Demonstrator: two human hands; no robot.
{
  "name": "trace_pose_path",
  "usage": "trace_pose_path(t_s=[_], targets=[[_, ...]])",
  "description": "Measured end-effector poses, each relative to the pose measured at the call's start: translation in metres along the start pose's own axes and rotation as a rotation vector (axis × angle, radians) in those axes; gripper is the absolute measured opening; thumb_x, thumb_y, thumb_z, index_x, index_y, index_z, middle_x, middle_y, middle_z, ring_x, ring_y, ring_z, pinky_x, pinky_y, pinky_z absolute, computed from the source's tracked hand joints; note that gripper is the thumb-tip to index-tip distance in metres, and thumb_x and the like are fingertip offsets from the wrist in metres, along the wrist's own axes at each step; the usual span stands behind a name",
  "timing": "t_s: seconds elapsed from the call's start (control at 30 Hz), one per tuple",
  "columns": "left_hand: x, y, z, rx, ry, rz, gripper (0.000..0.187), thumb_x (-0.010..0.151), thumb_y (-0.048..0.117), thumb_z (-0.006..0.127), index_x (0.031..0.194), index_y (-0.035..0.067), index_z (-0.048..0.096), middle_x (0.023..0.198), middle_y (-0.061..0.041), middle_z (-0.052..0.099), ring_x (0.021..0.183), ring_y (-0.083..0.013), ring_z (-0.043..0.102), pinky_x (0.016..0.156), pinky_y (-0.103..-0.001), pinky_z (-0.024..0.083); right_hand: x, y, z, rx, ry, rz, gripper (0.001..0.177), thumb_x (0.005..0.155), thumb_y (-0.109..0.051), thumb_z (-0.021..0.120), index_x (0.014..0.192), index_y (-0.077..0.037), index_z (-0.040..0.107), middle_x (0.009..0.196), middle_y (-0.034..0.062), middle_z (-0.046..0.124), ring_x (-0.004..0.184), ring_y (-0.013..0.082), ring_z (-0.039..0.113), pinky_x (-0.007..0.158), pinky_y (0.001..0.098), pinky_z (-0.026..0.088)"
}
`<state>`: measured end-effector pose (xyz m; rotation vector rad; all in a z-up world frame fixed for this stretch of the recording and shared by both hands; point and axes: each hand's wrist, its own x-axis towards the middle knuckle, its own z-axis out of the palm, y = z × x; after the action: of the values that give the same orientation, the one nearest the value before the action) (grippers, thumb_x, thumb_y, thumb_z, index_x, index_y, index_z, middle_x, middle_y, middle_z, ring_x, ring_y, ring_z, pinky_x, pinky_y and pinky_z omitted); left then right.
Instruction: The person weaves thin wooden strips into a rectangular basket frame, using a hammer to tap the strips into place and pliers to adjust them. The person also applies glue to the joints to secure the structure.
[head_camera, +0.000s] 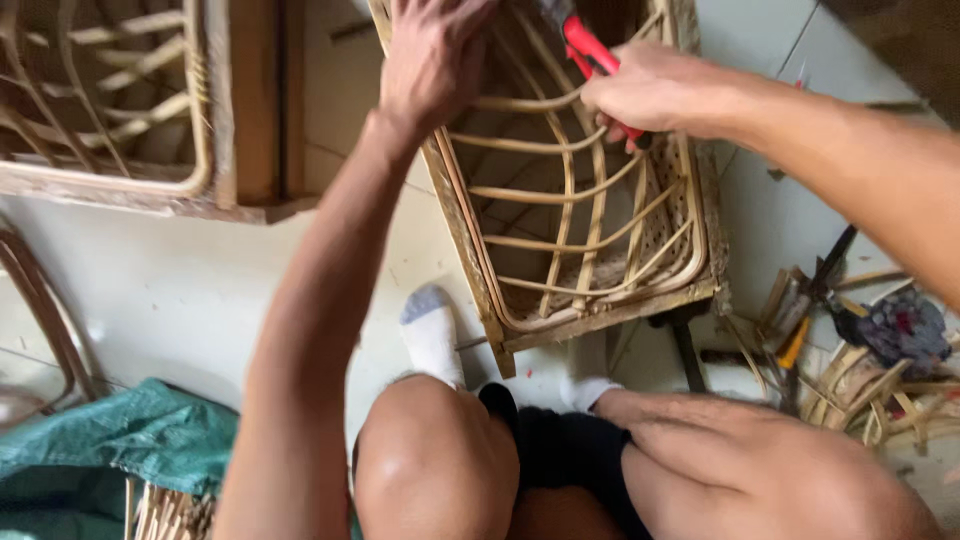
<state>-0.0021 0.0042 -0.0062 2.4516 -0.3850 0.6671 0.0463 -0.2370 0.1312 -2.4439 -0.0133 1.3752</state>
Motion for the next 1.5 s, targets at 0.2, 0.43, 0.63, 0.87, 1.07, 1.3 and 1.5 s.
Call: trace_pose_path(t_s=[0.2, 0.43, 0.63, 0.87, 1.07, 1.3, 1.5], targets=[[-0.052, 0.015, -0.013, -0.594, 0.223, -0.595, 0.081, 0.099, 0.000, 0.073, 0.162, 0.009, 0.022, 0.163, -0.017, 0.034, 0.151, -0.0296, 0.039, 0.129, -0.045, 0.035, -0.042, 0.015, -0.024, 0.096, -0.080, -0.116, 0.040, 0.095, -0.035, 0.059, 0.118, -0.006, 0.074, 0.096, 0.0086, 0.071, 0.078, 0.0185, 0.061, 0.075, 0.0394, 0.047], [-0.073, 0.009, -0.018, -1.223, 0.171, -1.068, 0.076, 0.095, 0.009, 0.078, 0.158, 0.004, 0.036, 0.159, -0.017, 0.049, 0.146, -0.0246, 0.051, 0.122, -0.037, 0.042, -0.034, 0.000, -0.003, -0.021, 0.274, -0.560, 0.048, 0.108, -0.044, 0.060, 0.086, -0.002, 0.068, 0.064, 0.0062, 0.060, 0.056, 0.0177, 0.060, 0.053, 0.0375, 0.048], [-0.063, 0.006, -0.028, -1.176, 0.133, -1.055, 0.073, 0.095, 0.009, 0.076, 0.157, 0.004, 0.039, 0.153, -0.012, 0.055, 0.138, -0.0201, 0.057, 0.116, -0.034, 0.047, 0.005, -0.047, 0.022, -0.280, 0.260, -0.657, 0.055, 0.107, -0.045, 0.062, 0.075, 0.000, 0.066, 0.055, 0.0084, 0.055, 0.045, 0.0240, 0.054, 0.052, 0.0412, 0.048], [-0.092, 0.074, -0.060, -1.173, 0.017, -0.968, 0.077, 0.096, 0.010, 0.075, 0.161, 0.000, 0.035, 0.152, -0.011, 0.055, 0.134, -0.0183, 0.056, 0.112, -0.034, 0.049, 0.018, -0.035, 0.026, -0.289, 0.412, -0.965, 0.044, 0.106, -0.035, 0.065, 0.090, 0.004, 0.073, 0.068, 0.0084, 0.058, 0.046, 0.0249, 0.054, 0.047, 0.0403, 0.049], [-0.128, 0.112, -0.062, -1.119, -0.063, -0.971, 0.079, 0.097, 0.008, 0.076, 0.162, -0.003, 0.034, 0.157, -0.016, 0.052, 0.141, -0.0206, 0.051, 0.118, -0.035, 0.043, -0.005, -0.049, 0.025, -0.343, 0.358, -0.698, 0.042, 0.101, -0.038, 0.069, 0.079, -0.002, 0.071, 0.054, 0.0149, 0.058, 0.047, 0.0261, 0.055, 0.056, 0.0398, 0.046], [-0.139, 0.105, -0.057, -1.158, -0.028, -1.034, 0.079, 0.093, 0.004, 0.075, 0.160, 0.005, 0.033, 0.156, -0.009, 0.049, 0.140, -0.0183, 0.052, 0.111, -0.037, 0.051, -0.073, 0.133, 0.009, -0.160, 0.891, -0.966, 0.029, 0.118, -0.023, 0.065, 0.103, 0.001, 0.070, 0.090, 0.0113, 0.065, 0.080, 0.0215, 0.062, 0.072, 0.0360, 0.050], [-0.145, 0.103, -0.051, -1.238, 0.006, -1.052, 0.073, 0.096, 0.002, 0.074, 0.161, 0.006, 0.039, 0.149, -0.010, 0.057, 0.132, -0.0199, 0.058, 0.110, -0.035, 0.051, -0.113, 0.327, 0.111, -0.244, 1.045, -0.242, 0.045, 0.114, -0.031, 0.067, 0.080, -0.006, 0.055, 0.082, 0.0149, 0.056, 0.076, 0.0333, 0.056, 0.072, 0.0502, 0.045]])
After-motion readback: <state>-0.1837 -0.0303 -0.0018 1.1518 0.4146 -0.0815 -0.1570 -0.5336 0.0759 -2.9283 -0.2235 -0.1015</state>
